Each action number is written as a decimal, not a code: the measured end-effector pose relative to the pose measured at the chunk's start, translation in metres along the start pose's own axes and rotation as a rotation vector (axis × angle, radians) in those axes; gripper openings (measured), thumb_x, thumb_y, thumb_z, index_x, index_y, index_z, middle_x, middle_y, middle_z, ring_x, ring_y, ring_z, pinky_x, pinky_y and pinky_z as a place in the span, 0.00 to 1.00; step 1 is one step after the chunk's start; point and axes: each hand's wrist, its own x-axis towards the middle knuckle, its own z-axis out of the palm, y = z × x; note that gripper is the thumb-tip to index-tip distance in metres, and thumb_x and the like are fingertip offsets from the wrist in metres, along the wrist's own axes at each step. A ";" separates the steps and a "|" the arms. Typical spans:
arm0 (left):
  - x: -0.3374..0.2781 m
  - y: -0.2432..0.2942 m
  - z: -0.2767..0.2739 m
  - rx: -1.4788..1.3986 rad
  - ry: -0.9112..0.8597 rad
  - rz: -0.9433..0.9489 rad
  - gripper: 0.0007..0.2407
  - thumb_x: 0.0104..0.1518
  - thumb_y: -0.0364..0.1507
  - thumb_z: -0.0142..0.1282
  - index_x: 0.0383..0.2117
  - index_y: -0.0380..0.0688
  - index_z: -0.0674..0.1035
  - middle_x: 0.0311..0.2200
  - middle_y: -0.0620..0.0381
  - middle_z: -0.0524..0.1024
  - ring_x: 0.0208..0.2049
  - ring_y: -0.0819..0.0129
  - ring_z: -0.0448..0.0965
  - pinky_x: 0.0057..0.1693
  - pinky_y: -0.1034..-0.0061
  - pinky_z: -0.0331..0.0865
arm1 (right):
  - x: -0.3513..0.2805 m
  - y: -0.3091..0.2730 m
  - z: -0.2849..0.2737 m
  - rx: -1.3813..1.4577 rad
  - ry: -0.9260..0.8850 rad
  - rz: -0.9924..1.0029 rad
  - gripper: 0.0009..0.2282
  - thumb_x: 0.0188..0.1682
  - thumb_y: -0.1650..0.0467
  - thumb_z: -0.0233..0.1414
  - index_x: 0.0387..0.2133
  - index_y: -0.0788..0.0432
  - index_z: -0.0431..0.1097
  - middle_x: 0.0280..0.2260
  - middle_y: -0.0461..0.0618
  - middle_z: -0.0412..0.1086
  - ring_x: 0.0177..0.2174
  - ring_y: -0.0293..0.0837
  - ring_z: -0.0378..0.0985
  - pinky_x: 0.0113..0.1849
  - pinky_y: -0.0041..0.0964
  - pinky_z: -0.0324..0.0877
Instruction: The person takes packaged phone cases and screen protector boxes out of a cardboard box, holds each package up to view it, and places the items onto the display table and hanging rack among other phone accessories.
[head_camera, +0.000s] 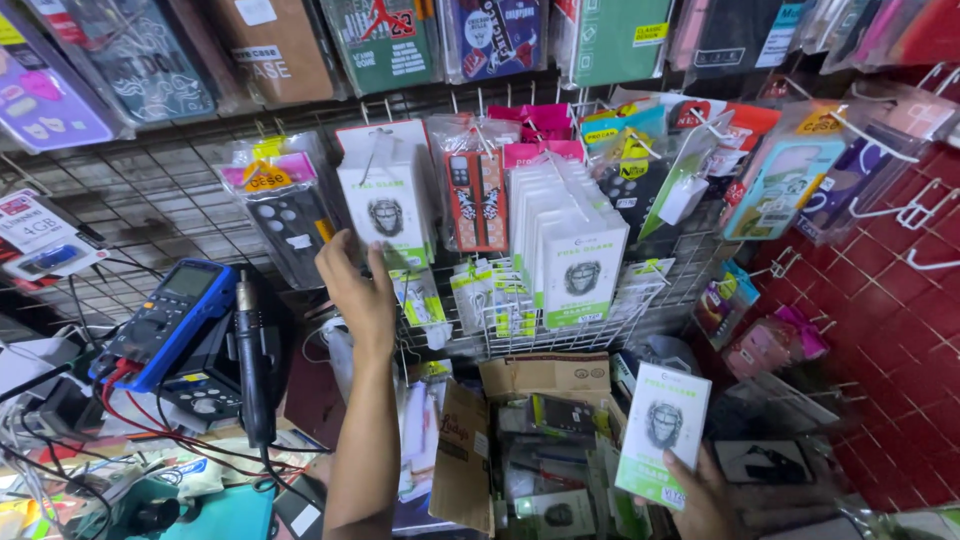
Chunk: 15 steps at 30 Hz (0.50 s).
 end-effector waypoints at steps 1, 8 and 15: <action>-0.009 0.000 0.000 -0.002 -0.007 -0.003 0.15 0.64 0.23 0.59 0.54 0.30 0.72 0.48 0.38 0.70 0.49 0.52 0.75 0.56 0.66 0.70 | -0.001 -0.001 0.000 0.000 0.008 0.003 0.24 0.50 0.72 0.47 0.62 0.62 0.59 0.47 0.58 0.72 0.38 0.57 0.81 0.26 0.56 0.79; -0.100 0.034 0.004 -0.108 -0.093 0.109 0.08 0.58 0.17 0.56 0.43 0.33 0.74 0.42 0.42 0.74 0.46 0.50 0.75 0.54 0.63 0.70 | -0.001 0.006 -0.003 0.036 -0.103 -0.032 0.21 0.50 0.72 0.45 0.58 0.66 0.59 0.46 0.60 0.72 0.38 0.57 0.81 0.31 0.54 0.80; -0.249 0.071 0.014 -0.653 -0.700 -0.160 0.02 0.64 0.21 0.54 0.39 0.38 0.76 0.43 0.47 0.81 0.41 0.65 0.83 0.45 0.74 0.76 | 0.012 0.040 -0.004 0.138 -0.099 -0.036 0.23 0.49 0.76 0.51 0.60 0.65 0.61 0.50 0.52 0.72 0.46 0.44 0.78 0.44 0.39 0.75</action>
